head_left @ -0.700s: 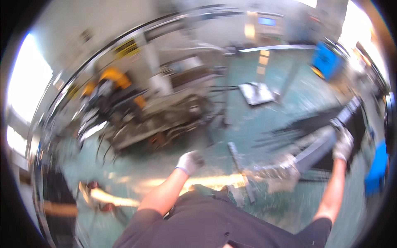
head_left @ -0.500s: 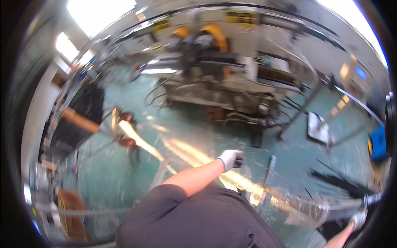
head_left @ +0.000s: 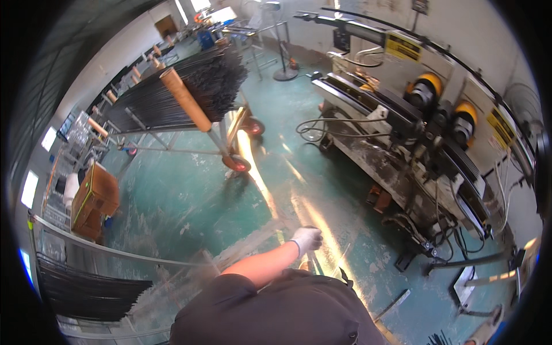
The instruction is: The person measures a metal rod against a wooden template, then uses a bending machine to bend multiple metal rods into a curved shape. They repeatedly load rods into the machine, bend them, and stack the finished pieces.
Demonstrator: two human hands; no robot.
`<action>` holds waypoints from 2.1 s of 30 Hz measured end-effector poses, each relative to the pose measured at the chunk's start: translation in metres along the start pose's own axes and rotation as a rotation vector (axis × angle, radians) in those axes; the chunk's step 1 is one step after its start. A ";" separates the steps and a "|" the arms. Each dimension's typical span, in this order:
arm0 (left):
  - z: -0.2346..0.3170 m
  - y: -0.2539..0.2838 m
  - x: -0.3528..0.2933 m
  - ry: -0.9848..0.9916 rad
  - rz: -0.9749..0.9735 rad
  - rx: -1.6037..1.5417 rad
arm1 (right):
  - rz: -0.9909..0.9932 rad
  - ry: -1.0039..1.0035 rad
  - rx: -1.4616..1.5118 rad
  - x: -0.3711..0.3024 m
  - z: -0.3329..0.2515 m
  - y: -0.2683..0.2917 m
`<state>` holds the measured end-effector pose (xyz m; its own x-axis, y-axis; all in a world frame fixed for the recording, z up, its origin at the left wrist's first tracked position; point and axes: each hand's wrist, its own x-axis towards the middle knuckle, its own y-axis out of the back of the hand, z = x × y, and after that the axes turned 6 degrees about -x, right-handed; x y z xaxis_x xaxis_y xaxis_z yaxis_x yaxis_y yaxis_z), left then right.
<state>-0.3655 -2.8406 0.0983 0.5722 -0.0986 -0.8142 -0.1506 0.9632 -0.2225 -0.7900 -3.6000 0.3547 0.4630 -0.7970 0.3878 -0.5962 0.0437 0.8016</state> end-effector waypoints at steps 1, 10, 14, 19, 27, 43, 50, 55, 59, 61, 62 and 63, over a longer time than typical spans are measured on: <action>0.023 0.008 0.002 0.002 0.010 -0.052 | -0.068 -0.051 0.093 -0.029 -0.026 -0.040; 0.154 0.178 0.046 -0.244 0.158 -0.419 | -0.766 0.080 0.352 -0.185 -0.396 -0.432; 0.236 0.191 0.043 -0.304 0.279 -0.467 | -0.916 0.272 0.399 -0.178 -0.571 -0.509; 0.367 0.215 0.048 -0.551 0.334 -0.463 | -0.937 0.552 0.475 -0.159 -0.845 -0.583; 0.488 0.283 0.054 -0.807 0.407 -0.443 | -1.092 1.171 0.813 -0.267 -1.295 -0.554; 0.572 0.466 0.140 -0.734 0.586 -0.578 | -1.025 1.755 -0.051 -0.478 -1.687 -0.579; 0.563 0.492 0.200 -0.703 0.655 -0.614 | -1.110 1.693 -0.041 -0.465 -1.730 -0.603; 0.586 0.491 0.210 -0.683 0.584 -0.689 | -1.244 1.810 -0.027 -0.449 -1.750 -0.627; 0.597 0.496 0.208 -0.730 0.580 -0.710 | -1.504 1.660 0.077 -0.422 -1.746 -0.624; 0.600 0.498 0.208 -0.720 0.593 -0.680 | -1.754 1.459 0.210 -0.422 -1.751 -0.656; 0.597 0.499 0.208 -0.703 0.588 -0.706 | -1.771 1.443 0.229 -0.422 -1.752 -0.663; 0.593 0.499 0.207 -0.685 0.580 -0.731 | -1.789 1.426 0.248 -0.423 -1.752 -0.670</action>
<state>0.1559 -2.2324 0.1363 0.5478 0.6822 -0.4843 -0.8359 0.4231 -0.3496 0.5631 -2.2365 0.4505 0.3732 0.8581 -0.3527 0.8100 -0.1160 0.5749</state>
